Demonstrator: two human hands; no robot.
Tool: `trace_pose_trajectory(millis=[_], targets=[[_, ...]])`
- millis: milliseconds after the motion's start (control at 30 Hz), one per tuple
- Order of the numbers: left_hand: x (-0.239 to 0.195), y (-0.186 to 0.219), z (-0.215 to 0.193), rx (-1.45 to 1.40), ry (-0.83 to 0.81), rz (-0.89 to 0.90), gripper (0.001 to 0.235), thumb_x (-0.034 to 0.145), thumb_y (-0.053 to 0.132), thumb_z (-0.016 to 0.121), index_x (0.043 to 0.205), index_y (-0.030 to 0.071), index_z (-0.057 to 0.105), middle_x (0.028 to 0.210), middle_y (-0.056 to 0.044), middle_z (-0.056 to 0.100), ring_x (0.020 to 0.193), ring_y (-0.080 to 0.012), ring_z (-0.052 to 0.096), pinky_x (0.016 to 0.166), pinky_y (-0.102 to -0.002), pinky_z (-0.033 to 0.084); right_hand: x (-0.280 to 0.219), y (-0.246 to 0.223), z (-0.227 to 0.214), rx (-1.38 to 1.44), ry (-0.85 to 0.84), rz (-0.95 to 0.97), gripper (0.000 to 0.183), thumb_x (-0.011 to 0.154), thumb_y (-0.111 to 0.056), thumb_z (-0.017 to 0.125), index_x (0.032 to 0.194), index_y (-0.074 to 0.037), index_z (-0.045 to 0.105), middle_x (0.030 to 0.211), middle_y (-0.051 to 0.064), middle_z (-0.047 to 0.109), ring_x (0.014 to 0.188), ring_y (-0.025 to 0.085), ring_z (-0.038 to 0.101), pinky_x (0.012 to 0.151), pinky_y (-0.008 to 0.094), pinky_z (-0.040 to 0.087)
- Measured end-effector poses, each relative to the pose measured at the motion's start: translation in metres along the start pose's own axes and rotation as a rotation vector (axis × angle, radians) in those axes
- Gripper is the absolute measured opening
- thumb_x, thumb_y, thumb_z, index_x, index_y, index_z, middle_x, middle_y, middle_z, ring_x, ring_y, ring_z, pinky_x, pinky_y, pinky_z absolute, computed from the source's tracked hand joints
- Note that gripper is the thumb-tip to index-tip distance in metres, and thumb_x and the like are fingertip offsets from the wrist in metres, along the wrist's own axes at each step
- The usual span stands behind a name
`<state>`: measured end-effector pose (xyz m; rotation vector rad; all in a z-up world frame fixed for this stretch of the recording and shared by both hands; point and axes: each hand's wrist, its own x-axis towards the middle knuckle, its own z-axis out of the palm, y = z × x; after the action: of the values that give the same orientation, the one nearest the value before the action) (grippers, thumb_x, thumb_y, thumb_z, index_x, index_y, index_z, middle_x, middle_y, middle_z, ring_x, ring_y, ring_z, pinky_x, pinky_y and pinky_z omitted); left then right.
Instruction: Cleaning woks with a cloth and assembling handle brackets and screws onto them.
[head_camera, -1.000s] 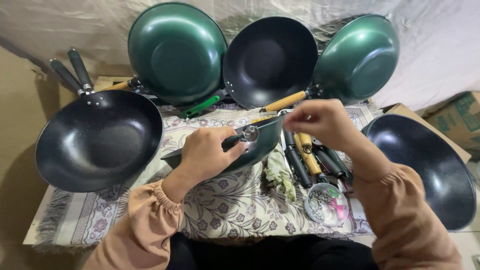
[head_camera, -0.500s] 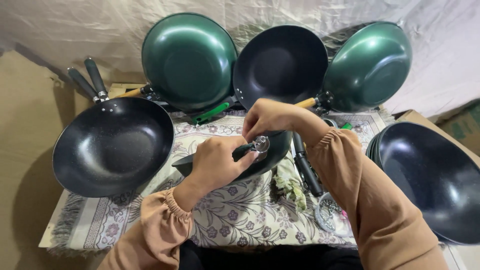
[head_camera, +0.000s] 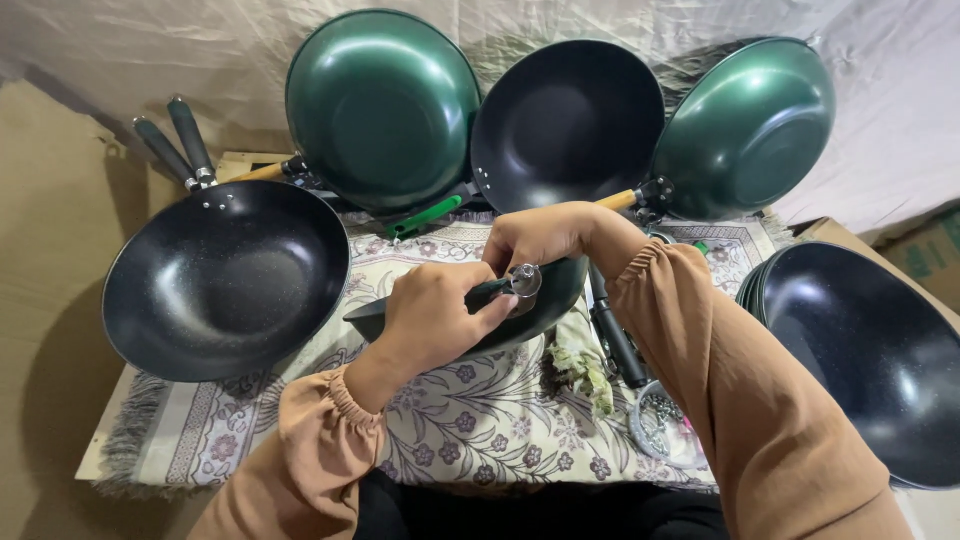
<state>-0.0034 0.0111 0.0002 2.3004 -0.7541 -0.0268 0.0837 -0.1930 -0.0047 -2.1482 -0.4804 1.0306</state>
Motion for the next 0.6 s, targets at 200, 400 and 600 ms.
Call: trace_pose_trajectory(millis=[200,400,600], targets=[[0.001,0.003,-0.001,-0.01,-0.011,0.002,0.03,0.09,0.041,0.067,0.075,0.016,0.07,0.05,-0.002,0.057,0.055,-0.0224,0.064,0.063,-0.036,0.052,-0.003,0.001,0.0,0.046,-0.04,-0.034,0.013,0.068,-0.007,0.083,0.081,-0.007,0.082,0.066,0.006,0.073,0.064,0.017,0.066,0.068,0.032,0.056],[0.001,0.0,0.0,-0.014,-0.018,0.012,0.031,0.092,0.041,0.066,0.075,0.016,0.07,0.051,-0.003,0.058,0.054,-0.0211,0.064,0.062,-0.035,0.052,-0.005,0.002,-0.003,0.062,-0.066,-0.067,0.014,0.069,-0.007,0.084,0.083,-0.006,0.082,0.069,0.006,0.073,0.067,0.016,0.065,0.071,0.033,0.055],[0.002,0.001,-0.003,-0.009,-0.032,0.022,0.03,0.092,0.041,0.066,0.077,0.016,0.071,0.052,-0.003,0.058,0.054,-0.0207,0.064,0.06,-0.034,0.051,0.005,0.013,-0.009,0.125,-0.131,-0.113,0.022,0.068,-0.016,0.091,0.085,-0.007,0.082,0.072,0.005,0.075,0.068,0.014,0.067,0.069,0.031,0.057]])
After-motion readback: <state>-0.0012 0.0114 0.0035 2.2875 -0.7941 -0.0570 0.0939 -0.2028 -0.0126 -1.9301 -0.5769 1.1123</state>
